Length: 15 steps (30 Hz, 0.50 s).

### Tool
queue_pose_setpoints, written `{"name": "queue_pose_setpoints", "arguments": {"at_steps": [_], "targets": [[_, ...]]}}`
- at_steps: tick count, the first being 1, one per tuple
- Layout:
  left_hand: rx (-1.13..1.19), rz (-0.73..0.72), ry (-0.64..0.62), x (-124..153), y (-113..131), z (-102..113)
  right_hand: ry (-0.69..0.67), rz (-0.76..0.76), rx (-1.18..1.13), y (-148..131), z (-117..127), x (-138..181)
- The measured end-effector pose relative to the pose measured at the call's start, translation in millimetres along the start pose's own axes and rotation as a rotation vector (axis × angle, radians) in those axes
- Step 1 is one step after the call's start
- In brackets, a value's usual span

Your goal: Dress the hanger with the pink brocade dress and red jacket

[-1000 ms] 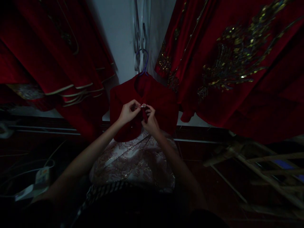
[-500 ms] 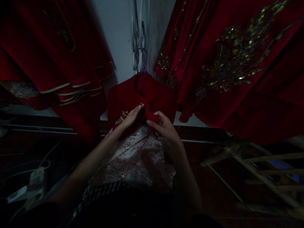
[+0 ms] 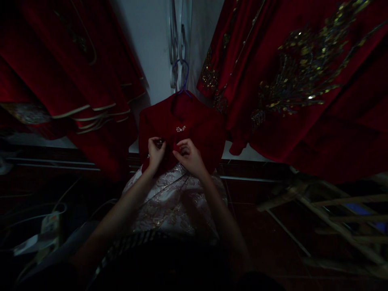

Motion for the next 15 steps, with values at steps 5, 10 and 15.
{"name": "queue_pose_setpoints", "arguments": {"at_steps": [5, 10, 15], "targets": [[-0.268, -0.057, -0.162, -17, -4, -4, -0.071, -0.023, -0.01, 20, -24, -6], [-0.319, -0.131, -0.259, -37, -6, -5, -0.111, -0.064, -0.086, 21, -32, 0], [-0.267, -0.134, -0.275, -47, -14, 2, -0.109, -0.071, -0.091, 21, -28, 2]]}}
Point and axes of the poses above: each hand's wrist, its own x-axis away from the middle knuckle, its own z-axis out of the back of the hand, y = z × x, the point moved 7 cm from there along -x, towards the middle knuckle, and after that the axes turned 8 degrees about z, right-handed, at the moved point
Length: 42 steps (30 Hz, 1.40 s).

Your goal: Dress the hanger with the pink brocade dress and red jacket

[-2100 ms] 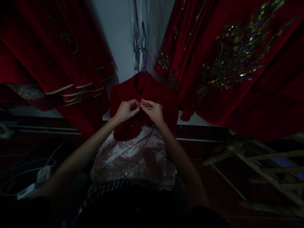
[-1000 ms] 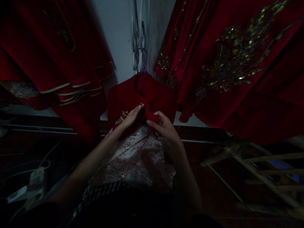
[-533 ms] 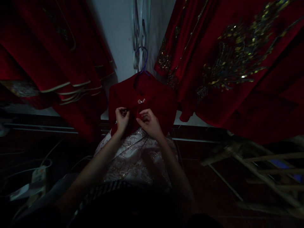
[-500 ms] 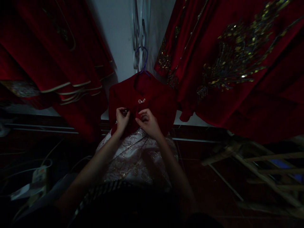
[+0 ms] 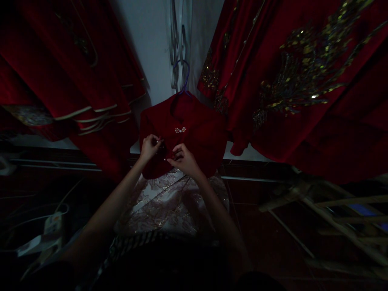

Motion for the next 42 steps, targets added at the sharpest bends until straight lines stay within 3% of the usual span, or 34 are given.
{"name": "queue_pose_setpoints", "arguments": {"at_steps": [4, 9, 15, 20, 24, 42], "targets": [[0.1, 0.015, -0.07, 4, 0, 3, 0.041, 0.021, 0.055, 3, 5, 1], [0.095, -0.037, 0.087, 13, 11, 24, 0.068, 0.059, 0.16, 7, 8, -7], [0.327, 0.012, 0.102, 18, 15, 20, 0.13, 0.163, 0.341, 16, 1, -42], [0.561, 0.056, -0.092, 15, 11, -3, 0.106, 0.205, 0.463, 30, -14, -71], [0.691, 0.14, -0.163, 15, 2, -7, 0.153, 0.214, 0.526, 36, -17, -80], [0.622, 0.21, -0.169, 17, -7, -7, 0.22, 0.174, 0.45, 38, -18, -69]]}}
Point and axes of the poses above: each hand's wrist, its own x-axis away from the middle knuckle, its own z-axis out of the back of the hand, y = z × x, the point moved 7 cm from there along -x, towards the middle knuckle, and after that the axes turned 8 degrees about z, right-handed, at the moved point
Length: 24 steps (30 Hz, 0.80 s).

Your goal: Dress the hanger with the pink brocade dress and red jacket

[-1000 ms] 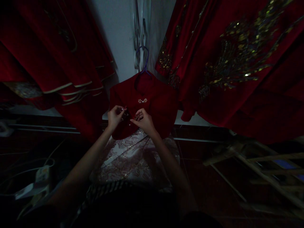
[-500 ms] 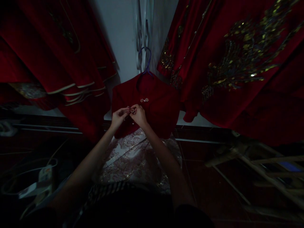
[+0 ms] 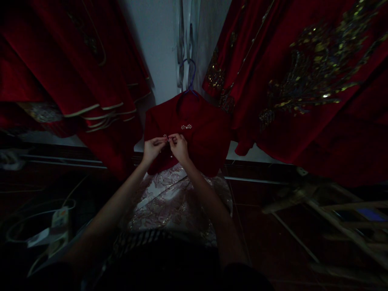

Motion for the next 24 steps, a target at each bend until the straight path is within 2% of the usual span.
{"name": "queue_pose_setpoints", "arguments": {"at_steps": [10, 12, 14, 16, 19, 21, 24], "targets": [[-0.263, -0.152, -0.072, -2, 22, 1, 0.026, 0.004, -0.007, 2, 2, 0], [-0.229, -0.151, -0.04, -1, 16, 1, -0.004, -0.021, -0.057, 6, 1, 1], [-0.167, -0.137, 0.05, 5, 4, 0, -0.075, -0.067, -0.162, 10, -1, 5], [-0.095, -0.085, 0.131, 19, -14, -8, -0.161, -0.116, -0.287, 13, -1, 11], [-0.077, -0.033, 0.113, 52, -39, -33, -0.238, -0.14, -0.349, 13, 14, 28], [-0.185, -0.096, 0.131, 76, -44, -45, -0.263, -0.15, -0.309, 14, 30, 42], [-0.338, -0.207, 0.222, 100, -46, -49, -0.32, -0.181, -0.207, 14, 55, 62]]}}
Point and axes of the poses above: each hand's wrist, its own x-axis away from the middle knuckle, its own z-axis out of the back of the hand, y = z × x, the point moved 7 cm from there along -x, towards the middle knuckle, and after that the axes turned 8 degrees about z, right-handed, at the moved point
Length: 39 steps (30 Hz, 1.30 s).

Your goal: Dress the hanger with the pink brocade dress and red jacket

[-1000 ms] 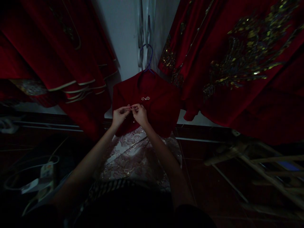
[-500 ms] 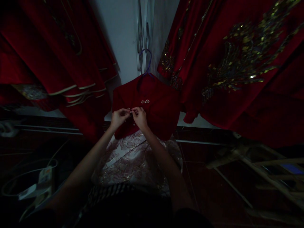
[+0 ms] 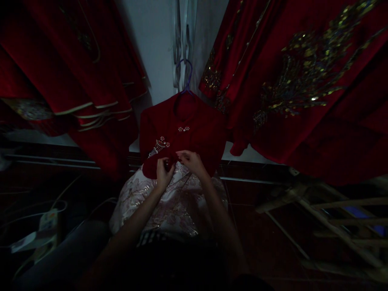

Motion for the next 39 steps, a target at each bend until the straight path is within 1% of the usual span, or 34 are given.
{"name": "queue_pose_setpoints", "arguments": {"at_steps": [2, 5, 8, 10, 13, 17, 21, 23, 26, 27, 28, 29, 33, 35, 37, 39], "targets": [[-0.023, -0.018, 0.04, 5, -1, 4, -0.027, -0.013, 0.107, -1, 9, 11], [-0.028, -0.009, 0.105, 3, -3, 11, -0.002, -0.016, 0.22, 0, 15, 15], [-0.026, 0.033, 0.212, 2, -6, 20, 0.058, -0.019, 0.3, 16, 11, 12], [-0.009, 0.079, 0.24, 3, -10, 22, 0.105, -0.021, 0.37, 31, 7, 9], [-0.007, 0.074, 0.167, 4, -10, 18, 0.15, -0.036, 0.394, 53, 2, 7], [-0.01, -0.014, 0.063, 6, -2, 12, 0.099, -0.099, 0.282, 68, 2, 6], [0.035, -0.054, 0.006, 7, 2, 8, 0.076, -0.17, 0.217, 63, 13, 10], [0.057, -0.054, -0.008, 7, 1, 7, 0.059, -0.174, 0.182, 57, 16, 11], [0.063, -0.051, -0.031, 6, -1, 5, -0.033, -0.144, 0.049, 49, 4, 9], [0.06, -0.052, -0.033, 6, -1, 5, -0.043, -0.129, 0.01, 47, -2, 7], [0.057, -0.053, -0.031, 6, -1, 5, -0.028, -0.115, -0.008, 47, -8, 6], [0.053, -0.054, -0.029, 5, -1, 6, 0.015, -0.104, -0.001, 47, -13, 5], [0.059, -0.048, -0.022, 4, -1, 7, 0.323, -0.05, 0.124, 54, -31, 10], [0.073, -0.047, -0.003, 4, -2, 8, 0.471, 0.026, 0.164, 53, -37, 18], [0.082, -0.052, 0.018, 4, -3, 8, 0.552, 0.104, 0.169, 50, -42, 27], [0.083, -0.061, 0.022, 4, -5, 8, 0.581, 0.15, 0.147, 47, -43, 32]]}}
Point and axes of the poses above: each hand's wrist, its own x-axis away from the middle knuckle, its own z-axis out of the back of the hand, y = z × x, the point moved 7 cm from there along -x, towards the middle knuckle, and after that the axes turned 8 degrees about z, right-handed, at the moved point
